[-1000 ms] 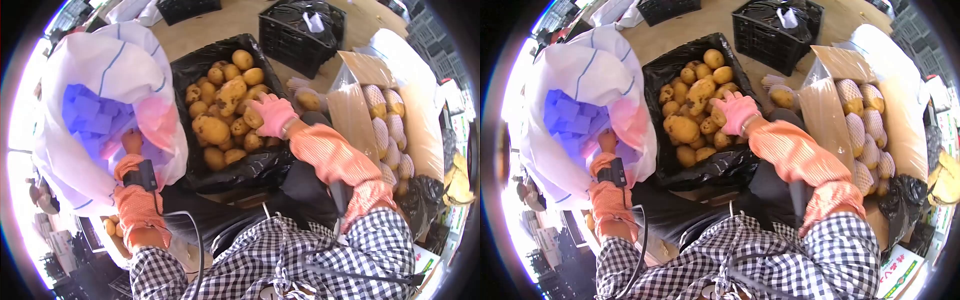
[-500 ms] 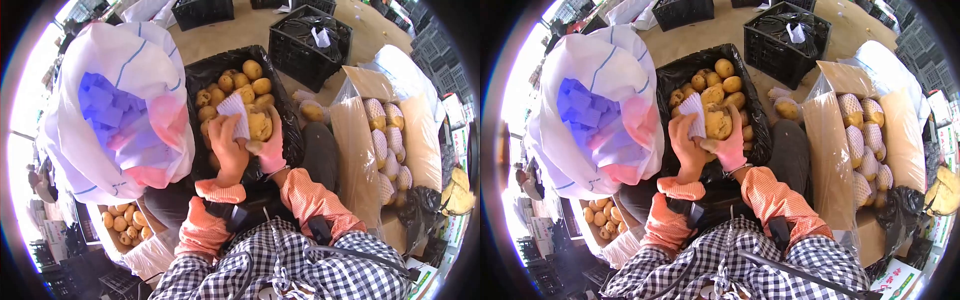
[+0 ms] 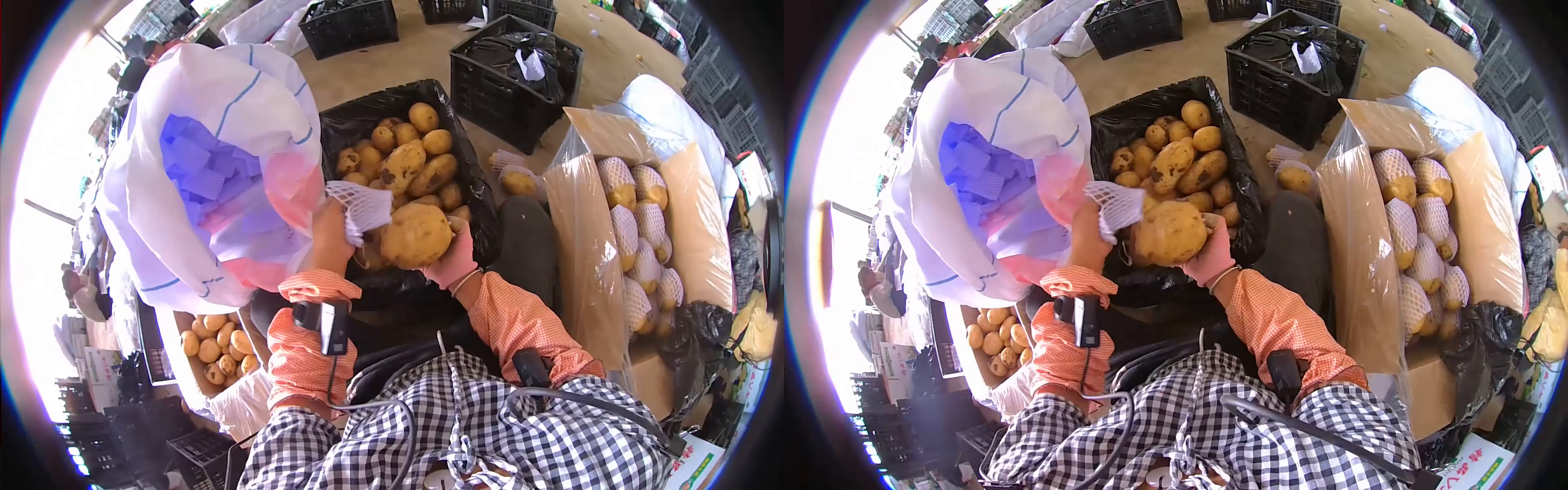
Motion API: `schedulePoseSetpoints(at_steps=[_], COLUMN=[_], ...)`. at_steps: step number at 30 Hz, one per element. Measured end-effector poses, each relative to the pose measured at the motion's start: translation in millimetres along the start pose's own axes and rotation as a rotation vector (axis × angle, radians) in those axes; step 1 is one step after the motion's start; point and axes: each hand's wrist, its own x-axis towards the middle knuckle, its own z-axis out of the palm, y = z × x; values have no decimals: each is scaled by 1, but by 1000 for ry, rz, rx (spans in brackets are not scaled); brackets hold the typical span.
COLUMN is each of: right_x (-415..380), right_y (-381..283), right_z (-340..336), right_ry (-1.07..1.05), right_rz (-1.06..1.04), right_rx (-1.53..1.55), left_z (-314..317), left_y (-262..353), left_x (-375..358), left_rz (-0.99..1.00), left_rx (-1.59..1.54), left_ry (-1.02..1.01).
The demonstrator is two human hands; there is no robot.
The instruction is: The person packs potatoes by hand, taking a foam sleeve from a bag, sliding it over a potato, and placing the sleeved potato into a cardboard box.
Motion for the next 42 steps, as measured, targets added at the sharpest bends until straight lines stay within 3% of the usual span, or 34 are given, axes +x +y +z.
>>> schedulePoseSetpoints(at_steps=[1,2,4,5,7,9,11,13,14,15,16,17,18,19,21,22,23,24,25,26,27,28,29,31,33,36,37,38,39,40,41,42], right_x=[-4,-5,-1,4,8,1,-4,-8,-12,-11,-7,-5,7,19,21,19,17,20,15,6,-1,-2,-4,-15,-15,-22,-18,-11,-13,-15,-28,-42], right_y=[2,0,-10,-13,-15,-8,-8,-9,-5,1,8,13,14,14,9,5,3,1,-2,-5,-7,-4,-7,-10,-8,-5,1,10,13,16,10,25], right_z=[3,7,6,2,-1,16,23,20,21,24,26,25,15,4,8,10,12,5,7,10,11,7,2,4,1,0,-6,-17,-16,-14,13,61], right_ry=[-2,-74,-116,-123,-333,-295,-268,-316,-274,-303,-241,-172,-145,-111,-139,4,147,121,114,67,20,-87,-87,-272,-242,-419,-397,-214,-249,-285,-538,73], right_rz=[4,-8,3,-1,127,5,-127,-195,-314,-328,-425,-522,-746,-973,-1008,-986,-962,-954,-967,-638,-313,-131,-139,124,142,215,234,54,48,44,198,-42], right_rx=[7,5,-18,-16,-88,-145,-203,-192,-273,-288,-431,-569,-786,-991,-921,-951,-978,-975,-976,-734,-488,-328,-325,-344,-353,-331,-321,-418,-381,-344,-154,-74], left_z=[5,7,17,26,53,61,61,56,60,60,67,82,90,81,81,78,73,67,52,32,40,47,50,52,50,31,27,19,12,20,28,21], left_y=[-4,-4,4,1,-14,-27,-27,-22,-20,-25,-32,-34,-34,-39,-37,-35,-31,-29,-29,-29,-20,-11,-6,6,10,-1,-6,-13,-28,-34,-40,-57], left_x=[-5,-8,-17,-21,-30,-35,-36,-37,-36,-36,-39,-48,-57,-56,-57,-57,-54,-50,-43,-33,-31,-30,-34,-43,-49,-42,-40,-41,-44,-57,-68,-70], left_rz=[301,305,687,694,1092,1111,1152,985,1114,1029,1016,1169,1215,1102,936,947,465,-6,5,471,100,-197,-201,-214,-222,-155,-91,-34,-146,-102,-51,35], left_rx=[279,285,863,865,1117,1224,1239,1045,1072,1132,1208,1297,1268,1201,1076,1075,886,670,668,1013,495,-53,-49,76,99,237,370,505,255,250,247,332], left_ry=[190,187,445,440,196,65,119,195,192,191,123,48,51,-46,-125,-123,-115,-110,-119,-180,-178,-5,-12,-86,-70,-31,-39,-40,-35,22,73,120])
